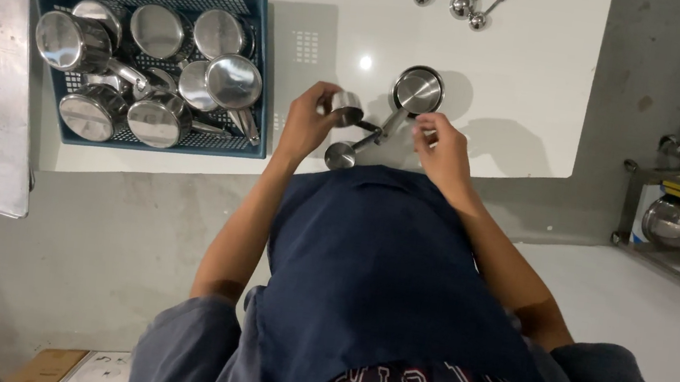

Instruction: Organizing metal measuring cups and spoons into a basket and on a table surface.

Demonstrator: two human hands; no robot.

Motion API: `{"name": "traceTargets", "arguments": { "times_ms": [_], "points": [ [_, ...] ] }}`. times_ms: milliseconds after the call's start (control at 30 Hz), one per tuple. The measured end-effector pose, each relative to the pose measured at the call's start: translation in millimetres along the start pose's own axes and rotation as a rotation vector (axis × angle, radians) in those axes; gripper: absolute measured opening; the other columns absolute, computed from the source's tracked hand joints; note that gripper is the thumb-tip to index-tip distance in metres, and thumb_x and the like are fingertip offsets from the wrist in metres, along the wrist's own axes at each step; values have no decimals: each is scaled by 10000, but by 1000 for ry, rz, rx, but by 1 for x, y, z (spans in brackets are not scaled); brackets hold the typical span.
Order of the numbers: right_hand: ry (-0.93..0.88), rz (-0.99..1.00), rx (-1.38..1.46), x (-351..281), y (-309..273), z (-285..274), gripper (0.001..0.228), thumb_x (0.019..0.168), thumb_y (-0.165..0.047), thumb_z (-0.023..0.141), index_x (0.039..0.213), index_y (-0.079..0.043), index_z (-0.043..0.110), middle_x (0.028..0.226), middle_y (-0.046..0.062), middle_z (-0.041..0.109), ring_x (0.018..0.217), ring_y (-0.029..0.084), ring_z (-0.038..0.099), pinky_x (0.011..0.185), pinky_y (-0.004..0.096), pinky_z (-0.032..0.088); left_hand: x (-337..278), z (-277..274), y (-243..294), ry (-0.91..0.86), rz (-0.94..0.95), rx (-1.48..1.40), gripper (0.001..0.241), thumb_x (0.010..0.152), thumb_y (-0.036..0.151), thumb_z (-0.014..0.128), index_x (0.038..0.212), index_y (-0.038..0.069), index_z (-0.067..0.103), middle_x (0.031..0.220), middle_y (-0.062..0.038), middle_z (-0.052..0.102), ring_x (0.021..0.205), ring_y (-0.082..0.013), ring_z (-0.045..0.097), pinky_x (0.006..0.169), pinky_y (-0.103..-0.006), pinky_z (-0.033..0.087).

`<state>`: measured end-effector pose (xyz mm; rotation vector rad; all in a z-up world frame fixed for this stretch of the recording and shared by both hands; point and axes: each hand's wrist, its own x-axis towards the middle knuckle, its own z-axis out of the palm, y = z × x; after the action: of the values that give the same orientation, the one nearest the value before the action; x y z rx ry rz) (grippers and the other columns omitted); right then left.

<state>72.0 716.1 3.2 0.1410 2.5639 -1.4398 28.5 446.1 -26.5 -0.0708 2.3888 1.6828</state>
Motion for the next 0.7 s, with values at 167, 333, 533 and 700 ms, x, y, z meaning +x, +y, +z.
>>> {"name": "traceTargets", "arguments": {
  "times_ms": [167, 333, 533, 700],
  "points": [
    [-72, -101, -44, 16, -5, 4, 235, 990, -124, 696, 1196, -14, 665, 1040, 119, 761, 810, 182, 747, 699, 311, 590, 3, -4, 33, 46, 42, -99, 364, 802, 25, 797, 1139, 23, 661, 949, -90, 704, 817, -169, 630, 716, -332, 562],
    [-327, 27, -426, 26, -4, 15, 244, 994, -282, 720, 1123, -75, 731, 1044, 91, 794, 877, 207, 758, 757, 351, 576, 7, 0, -7, 157, 64, 296, 503, 915, -14, 665, 1403, 60, 570, 1197, -207, 628, 877, -339, 703, 774, -447, 559],
    [-648, 257, 12, 33, 48, 57, 387, 975, -280, 718, 1300, -91, 624, 1134, 115, 732, 985, 196, 682, 810, 316, 528, -11, 1, -43, -23, -140, 761, 462, 816, 231, 760, 1179, 13, 575, 1203, -213, 589, 1116, -400, 617, 807, -476, 572],
    [-663, 537, 532, 37, 53, 95, 296, 1002, -220, 631, 1263, -81, 642, 1076, 71, 705, 928, 166, 668, 779, 315, 561, -21, 4, -35, 47, 269, 533, 392, 883, 65, 691, 1270, 62, 630, 1275, -164, 604, 1207, -371, 571, 987, -487, 502]
  ]
}}
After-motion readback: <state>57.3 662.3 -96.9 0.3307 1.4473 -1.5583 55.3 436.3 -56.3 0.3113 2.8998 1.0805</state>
